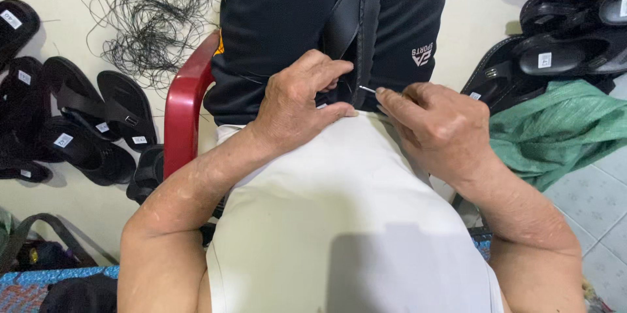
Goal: The person sits and sews a black shoe held between their legs using a needle and thread. They repeatedly push the needle through the shoe material and pull the thread tight to secure the stitching.
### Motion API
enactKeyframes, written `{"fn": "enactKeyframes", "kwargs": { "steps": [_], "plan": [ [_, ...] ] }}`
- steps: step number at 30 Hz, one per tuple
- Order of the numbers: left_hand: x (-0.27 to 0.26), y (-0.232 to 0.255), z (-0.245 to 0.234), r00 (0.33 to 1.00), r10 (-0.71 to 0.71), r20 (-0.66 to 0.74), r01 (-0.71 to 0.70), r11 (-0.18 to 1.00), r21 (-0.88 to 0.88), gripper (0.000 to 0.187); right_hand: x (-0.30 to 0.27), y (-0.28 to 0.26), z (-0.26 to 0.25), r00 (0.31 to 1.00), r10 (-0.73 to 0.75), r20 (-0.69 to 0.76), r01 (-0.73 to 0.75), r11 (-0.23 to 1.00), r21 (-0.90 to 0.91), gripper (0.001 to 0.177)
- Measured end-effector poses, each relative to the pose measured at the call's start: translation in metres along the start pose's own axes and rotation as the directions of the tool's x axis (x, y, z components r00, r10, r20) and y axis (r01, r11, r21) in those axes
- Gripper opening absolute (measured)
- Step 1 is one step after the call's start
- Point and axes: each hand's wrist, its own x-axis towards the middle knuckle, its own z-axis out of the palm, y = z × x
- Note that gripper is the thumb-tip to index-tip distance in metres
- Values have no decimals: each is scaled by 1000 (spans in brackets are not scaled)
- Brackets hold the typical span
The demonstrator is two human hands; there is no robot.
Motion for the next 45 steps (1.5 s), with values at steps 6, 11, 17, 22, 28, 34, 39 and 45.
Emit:
{"fn": "enactKeyframes", "kwargs": {
  "steps": [6,11,17,22,28,34,39,45],
  "plan": [
    [0,-6,-2,1000,9,14,-9,1000,-29,53,9,-3,-7,996,-40,84,47,996,-76,16],
    [0,-12,-3,999,39,16,-38,999,-32,52,12,11,13,997,-73,-37,75,994,80,7],
    [2,-15,-3,995,98,26,-99,995,23,52,19,0,18,992,-95,-86,100,993,59,9],
    [-1,-13,-7,990,139,2,-139,988,63,52,25,-9,20,989,-108,-96,109,994,3,12],
    [-9,0,-17,958,272,-86,-233,922,309,42,14,-1,18,992,-70,-110,75,996,44,5],
    [-4,9,-35,876,483,-20,-432,801,415,8,15,2,14,1000,1,-5,0,982,190,10],
    [-9,21,-48,989,114,90,-97,980,-171,10,13,8,17,1000,28,13,-30,968,248,13],
    [0,27,-32,994,-107,28,96,701,-707,17,14,8,16,998,46,30,-53,958,280,11]
  ]
}}
